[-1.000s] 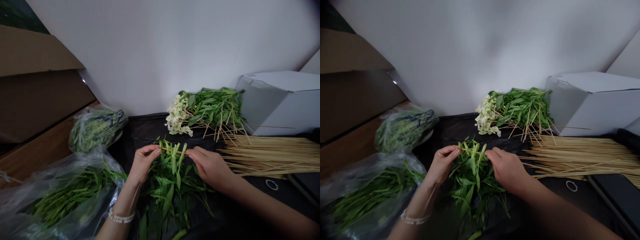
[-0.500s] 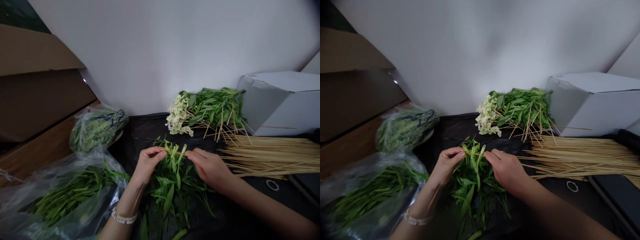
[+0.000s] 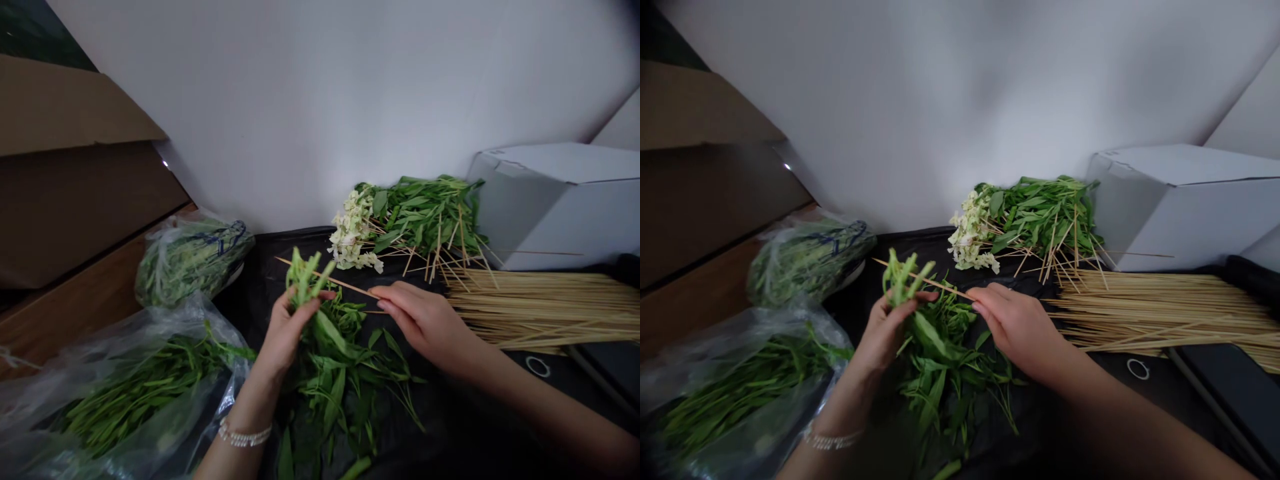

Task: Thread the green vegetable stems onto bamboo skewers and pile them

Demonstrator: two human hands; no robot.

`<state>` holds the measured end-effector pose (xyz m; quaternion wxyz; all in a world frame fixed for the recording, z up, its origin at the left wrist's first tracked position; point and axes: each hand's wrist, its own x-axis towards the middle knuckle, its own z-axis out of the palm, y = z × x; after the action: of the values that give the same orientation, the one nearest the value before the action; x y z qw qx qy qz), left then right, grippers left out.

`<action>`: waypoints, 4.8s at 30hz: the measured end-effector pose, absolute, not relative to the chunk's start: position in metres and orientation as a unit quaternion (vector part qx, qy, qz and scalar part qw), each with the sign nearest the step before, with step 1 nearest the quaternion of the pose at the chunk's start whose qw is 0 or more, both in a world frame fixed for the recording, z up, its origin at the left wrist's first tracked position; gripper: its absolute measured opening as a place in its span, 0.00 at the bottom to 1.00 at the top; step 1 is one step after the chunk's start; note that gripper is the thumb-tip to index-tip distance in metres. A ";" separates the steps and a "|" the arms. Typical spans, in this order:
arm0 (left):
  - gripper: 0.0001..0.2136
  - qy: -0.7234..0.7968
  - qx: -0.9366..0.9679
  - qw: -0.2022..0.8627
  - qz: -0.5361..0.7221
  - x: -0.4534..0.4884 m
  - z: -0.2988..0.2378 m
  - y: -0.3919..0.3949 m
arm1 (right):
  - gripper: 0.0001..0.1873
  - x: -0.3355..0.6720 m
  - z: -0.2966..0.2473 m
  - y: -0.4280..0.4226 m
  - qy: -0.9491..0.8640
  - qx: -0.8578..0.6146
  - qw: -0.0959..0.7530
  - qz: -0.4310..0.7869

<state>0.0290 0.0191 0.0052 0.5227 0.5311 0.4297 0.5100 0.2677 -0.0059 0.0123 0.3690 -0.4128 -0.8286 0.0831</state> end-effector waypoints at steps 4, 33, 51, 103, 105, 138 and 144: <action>0.09 0.385 0.461 0.524 0.603 0.025 0.010 0.024 | 0.14 0.278 0.018 0.001 -0.826 -0.430 0.350 0.103; 0.22 0.411 0.522 0.559 0.496 0.031 -0.001 0.026 | 0.29 0.377 -0.030 0.084 -0.561 -0.612 0.521 0.198; 0.11 0.547 0.637 0.351 0.415 0.026 -0.025 0.038 | 0.03 0.325 -0.011 0.041 -0.845 -0.531 0.040 0.038; 0.15 0.473 0.455 0.512 0.555 0.035 -0.018 0.031 | 0.18 0.280 0.001 0.008 -0.854 -0.432 0.286 -0.051; 0.15 0.465 0.459 0.516 0.554 0.035 -0.019 0.031 | 0.17 0.281 0.001 0.008 -0.854 -0.431 0.285 -0.055; 0.12 0.417 0.406 0.571 0.580 0.035 -0.014 0.031 | 0.17 0.276 -0.003 0.007 -0.853 -0.430 0.289 -0.058; 0.13 0.415 0.386 0.591 0.575 0.037 -0.011 0.030 | 0.17 0.276 -0.004 0.007 -0.852 -0.432 0.292 -0.037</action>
<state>0.0369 0.0298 -0.0108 0.5905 0.3857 0.4145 0.5750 0.2763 0.0070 -0.0039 0.2919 -0.4322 -0.8524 -0.0373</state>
